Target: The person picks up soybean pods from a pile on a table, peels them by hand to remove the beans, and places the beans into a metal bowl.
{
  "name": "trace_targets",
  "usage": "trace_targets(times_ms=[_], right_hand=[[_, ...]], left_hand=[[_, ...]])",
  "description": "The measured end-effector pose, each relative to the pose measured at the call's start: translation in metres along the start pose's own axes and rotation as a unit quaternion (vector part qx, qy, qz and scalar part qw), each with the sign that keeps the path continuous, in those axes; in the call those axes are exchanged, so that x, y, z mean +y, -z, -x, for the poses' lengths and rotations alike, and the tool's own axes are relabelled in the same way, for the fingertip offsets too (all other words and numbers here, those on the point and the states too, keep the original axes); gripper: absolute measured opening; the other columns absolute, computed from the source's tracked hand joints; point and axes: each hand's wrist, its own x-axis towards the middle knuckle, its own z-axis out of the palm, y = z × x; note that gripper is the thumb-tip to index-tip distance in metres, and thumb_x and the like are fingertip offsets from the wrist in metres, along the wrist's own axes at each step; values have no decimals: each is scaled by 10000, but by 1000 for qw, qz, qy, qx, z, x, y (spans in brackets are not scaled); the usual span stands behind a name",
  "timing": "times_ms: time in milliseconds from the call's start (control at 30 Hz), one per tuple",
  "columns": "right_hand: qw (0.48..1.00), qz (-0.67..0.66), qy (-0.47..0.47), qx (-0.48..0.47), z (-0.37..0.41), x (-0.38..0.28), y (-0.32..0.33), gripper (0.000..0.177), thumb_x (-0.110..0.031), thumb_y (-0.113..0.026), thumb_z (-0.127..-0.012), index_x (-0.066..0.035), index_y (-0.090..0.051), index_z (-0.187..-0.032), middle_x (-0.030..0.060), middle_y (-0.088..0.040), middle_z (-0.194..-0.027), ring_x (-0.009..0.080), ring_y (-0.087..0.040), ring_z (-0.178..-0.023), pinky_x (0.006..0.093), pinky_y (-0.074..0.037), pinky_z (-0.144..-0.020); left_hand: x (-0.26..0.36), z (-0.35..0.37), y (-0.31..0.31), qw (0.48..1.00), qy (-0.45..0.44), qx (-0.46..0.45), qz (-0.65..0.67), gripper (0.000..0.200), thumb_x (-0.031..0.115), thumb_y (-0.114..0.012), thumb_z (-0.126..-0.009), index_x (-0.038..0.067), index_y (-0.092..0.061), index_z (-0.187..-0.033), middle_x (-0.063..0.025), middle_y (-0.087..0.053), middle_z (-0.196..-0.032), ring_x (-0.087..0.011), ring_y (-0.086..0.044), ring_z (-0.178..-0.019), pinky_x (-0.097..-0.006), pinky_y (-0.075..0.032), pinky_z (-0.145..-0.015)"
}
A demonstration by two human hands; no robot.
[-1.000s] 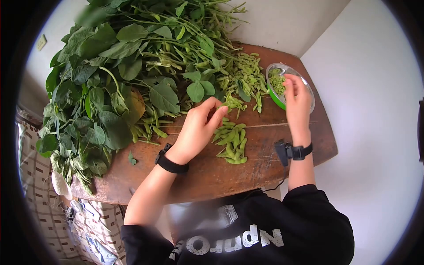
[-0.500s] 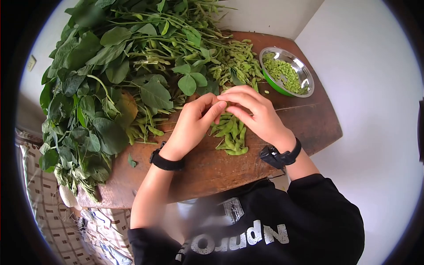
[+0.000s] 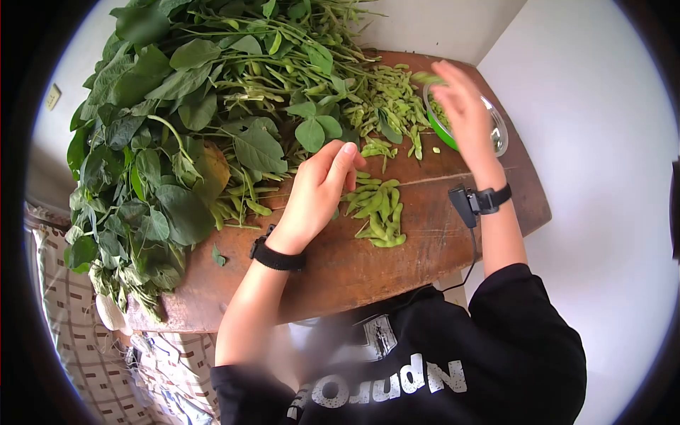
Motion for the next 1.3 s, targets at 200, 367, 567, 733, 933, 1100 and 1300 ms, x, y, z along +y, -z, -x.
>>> trace_targets(times_ms=[200,367,567,733,933,1100,1300], right_hand=[[945,169,-170,-221,49,-8,7,239,-83,-561,-953,-54,-623,-1181,146,-662,-1106,256,-682,-920,351,-541,-803],[946,225,-71,-222,71,12,6,204,-18,-538,-892,-18,-623,-1078,191,-632,-1004,365,-636,-886,429,-516,-765],[934,230,-73,-264,73,14,10,105,18,-513,-847,6,-561,-939,203,-593,-890,386,-612,-852,464,-497,-725],[936,187,-93,-282,74,8,17,142,40,-571,-829,4,-498,-946,206,-573,-893,396,-588,-845,450,-473,-733],[965,148,-121,-178,49,-23,56,113,12,-556,-876,-10,-497,-969,181,-560,-946,362,-578,-869,417,-463,-759],[965,210,-113,-111,26,26,80,85,-13,-552,-889,8,-525,-967,172,-578,-978,361,-585,-889,428,-477,-756],[912,382,-27,-147,23,16,68,144,-116,-607,-880,25,-612,-910,133,-588,-1024,318,-589,-928,428,-502,-780]], left_hand=[[-1,-3,4,1000,-1,7,13,372,310,-446,-1035,8,-612,-897,-22,-538,-620,-106,-497,-599,-279,-405,-586],[-3,-4,6,1000,1,10,8,379,316,-445,-1033,6,-612,-895,-24,-544,-618,-108,-502,-603,-285,-408,-594],[-5,-5,8,1000,11,10,17,366,314,-422,-1047,22,-609,-930,24,-510,-660,-58,-448,-629,-231,-350,-580],[-6,-4,9,1000,12,-2,-17,305,263,-446,-1034,17,-610,-958,24,-524,-658,-64,-458,-627,-236,-384,-615],[0,-2,7,997,47,-32,-60,232,199,-462,-1012,20,-609,-997,14,-573,-684,-57,-489,-648,-231,-398,-629],[-9,-3,8,997,37,-23,-58,219,186,-463,-1006,18,-602,-1019,15,-577,-690,-56,-470,-635,-235,-393,-613],[-5,-4,10,997,46,-14,-64,207,174,-463,-1007,16,-596,-1020,14,-571,-699,-61,-488,-667,-228,-401,-633]])
